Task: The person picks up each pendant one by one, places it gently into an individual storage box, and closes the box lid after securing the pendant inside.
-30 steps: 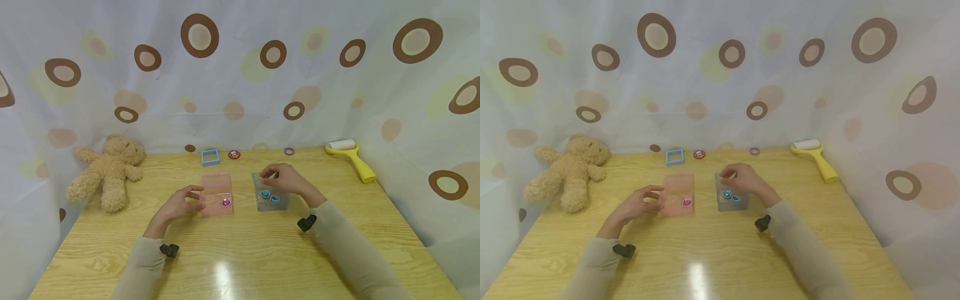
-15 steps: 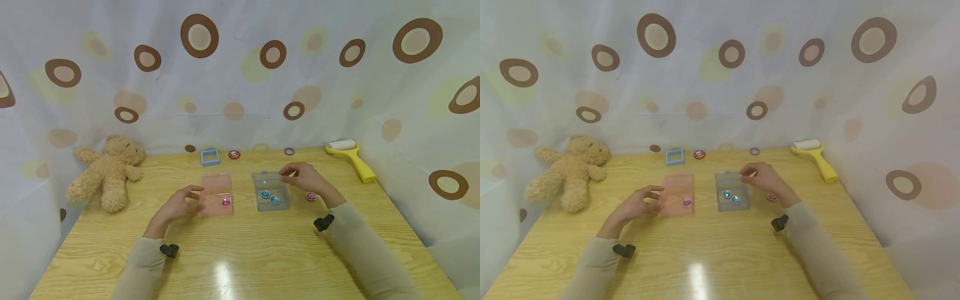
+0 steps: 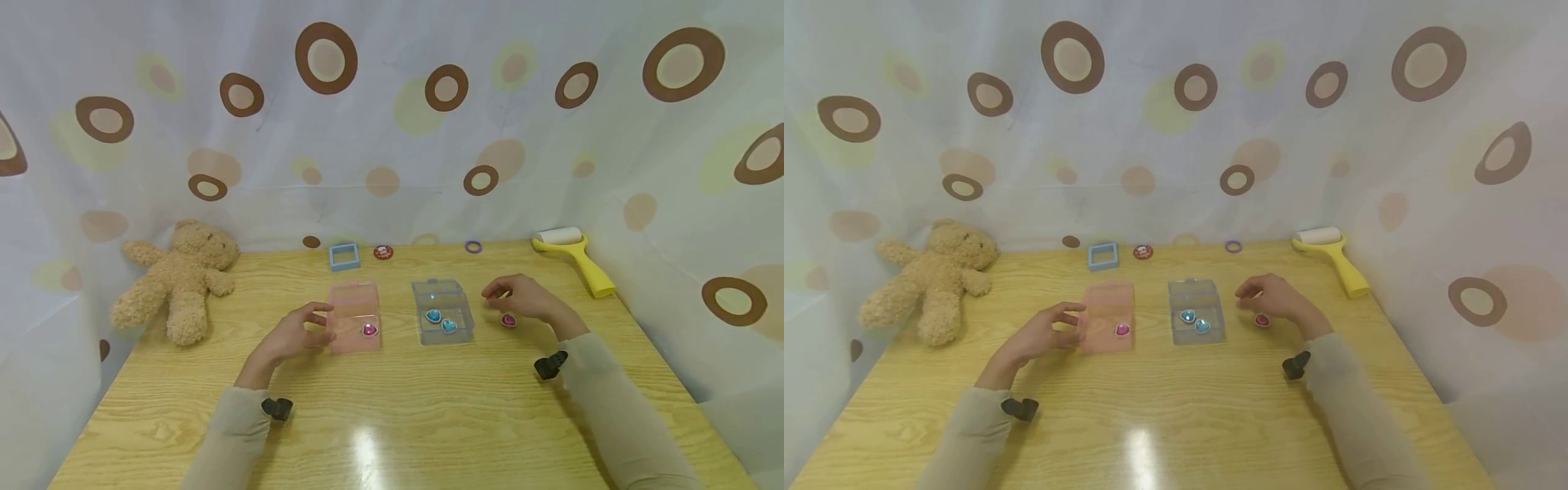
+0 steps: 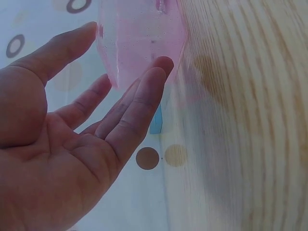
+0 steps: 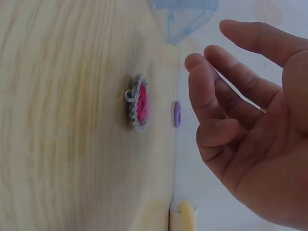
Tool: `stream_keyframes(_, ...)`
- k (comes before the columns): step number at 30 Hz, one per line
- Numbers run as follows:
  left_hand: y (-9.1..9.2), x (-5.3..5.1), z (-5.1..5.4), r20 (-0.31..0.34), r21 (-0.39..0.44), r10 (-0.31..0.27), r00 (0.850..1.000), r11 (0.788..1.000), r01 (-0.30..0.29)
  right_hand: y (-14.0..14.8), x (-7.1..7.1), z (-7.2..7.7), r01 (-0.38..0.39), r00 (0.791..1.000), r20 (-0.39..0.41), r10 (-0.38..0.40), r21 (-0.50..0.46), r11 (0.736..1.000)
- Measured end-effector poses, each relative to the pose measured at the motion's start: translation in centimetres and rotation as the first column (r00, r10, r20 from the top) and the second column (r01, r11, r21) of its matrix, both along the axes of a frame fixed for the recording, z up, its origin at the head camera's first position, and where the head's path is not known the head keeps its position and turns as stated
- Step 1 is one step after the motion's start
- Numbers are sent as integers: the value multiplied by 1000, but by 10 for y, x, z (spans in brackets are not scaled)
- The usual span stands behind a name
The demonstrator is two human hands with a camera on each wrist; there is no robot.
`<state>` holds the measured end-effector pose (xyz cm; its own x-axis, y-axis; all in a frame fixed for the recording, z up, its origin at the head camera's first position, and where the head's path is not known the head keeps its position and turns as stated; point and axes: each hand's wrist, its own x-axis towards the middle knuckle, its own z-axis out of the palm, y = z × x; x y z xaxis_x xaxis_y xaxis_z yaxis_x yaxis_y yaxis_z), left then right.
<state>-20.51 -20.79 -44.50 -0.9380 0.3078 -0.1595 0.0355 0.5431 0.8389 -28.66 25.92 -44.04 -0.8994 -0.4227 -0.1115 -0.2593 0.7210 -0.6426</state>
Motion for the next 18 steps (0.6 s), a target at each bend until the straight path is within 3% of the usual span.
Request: stream_keyframes(18, -1, 0, 2, 19, 45, -1, 1000, 999, 0, 33, 3, -8, 27, 998, 51, -30, 64, 998)
